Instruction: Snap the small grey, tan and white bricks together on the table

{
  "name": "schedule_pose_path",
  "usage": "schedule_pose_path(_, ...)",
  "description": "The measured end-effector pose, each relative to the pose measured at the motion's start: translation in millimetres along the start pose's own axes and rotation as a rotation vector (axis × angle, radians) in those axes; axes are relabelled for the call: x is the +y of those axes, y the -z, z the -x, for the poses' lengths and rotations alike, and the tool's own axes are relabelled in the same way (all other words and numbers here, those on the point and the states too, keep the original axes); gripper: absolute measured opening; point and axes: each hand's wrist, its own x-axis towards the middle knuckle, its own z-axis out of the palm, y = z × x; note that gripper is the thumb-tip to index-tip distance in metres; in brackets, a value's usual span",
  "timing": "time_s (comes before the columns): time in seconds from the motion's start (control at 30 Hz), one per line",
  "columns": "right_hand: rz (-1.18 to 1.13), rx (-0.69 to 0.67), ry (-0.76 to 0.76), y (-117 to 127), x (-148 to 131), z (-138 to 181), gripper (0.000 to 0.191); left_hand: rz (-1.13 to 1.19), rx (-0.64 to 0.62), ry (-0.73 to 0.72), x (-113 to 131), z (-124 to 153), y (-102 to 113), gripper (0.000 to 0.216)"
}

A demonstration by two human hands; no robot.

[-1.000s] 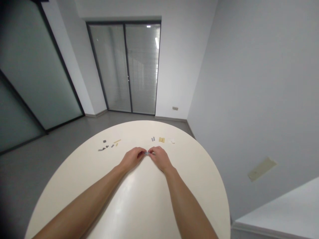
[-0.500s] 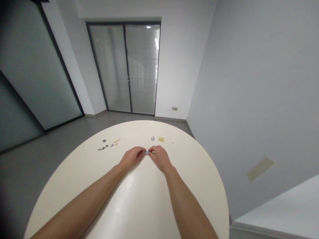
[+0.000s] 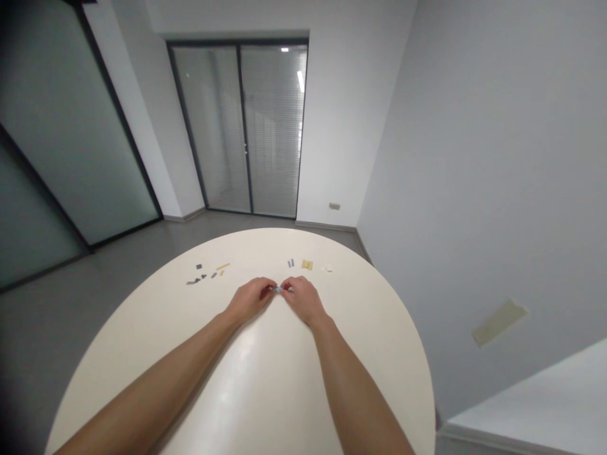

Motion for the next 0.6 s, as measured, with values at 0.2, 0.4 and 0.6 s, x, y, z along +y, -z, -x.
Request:
schedule_pose_path(0.2, -0.016, -0.001, 0.008, -1.1, 0.4, -0.4, 0.007, -0.013, -0.002, -0.005, 0.1, 0.2, 0.1, 0.021)
schedule_pose_path(0.4, -0.014, -0.006, 0.008, -2.1, 0.6, -0.5, 0.009, -0.011, 0.005, -0.012, -1.6, 0.2, -0.2, 0.02)
schedule_pose_path(0.6, -0.015, -0.008, -0.004, -1.8, 0.7, -0.5, 0.011, -0.006, 0.0, -0.01, -0.6, 0.3, 0.8, 0.021)
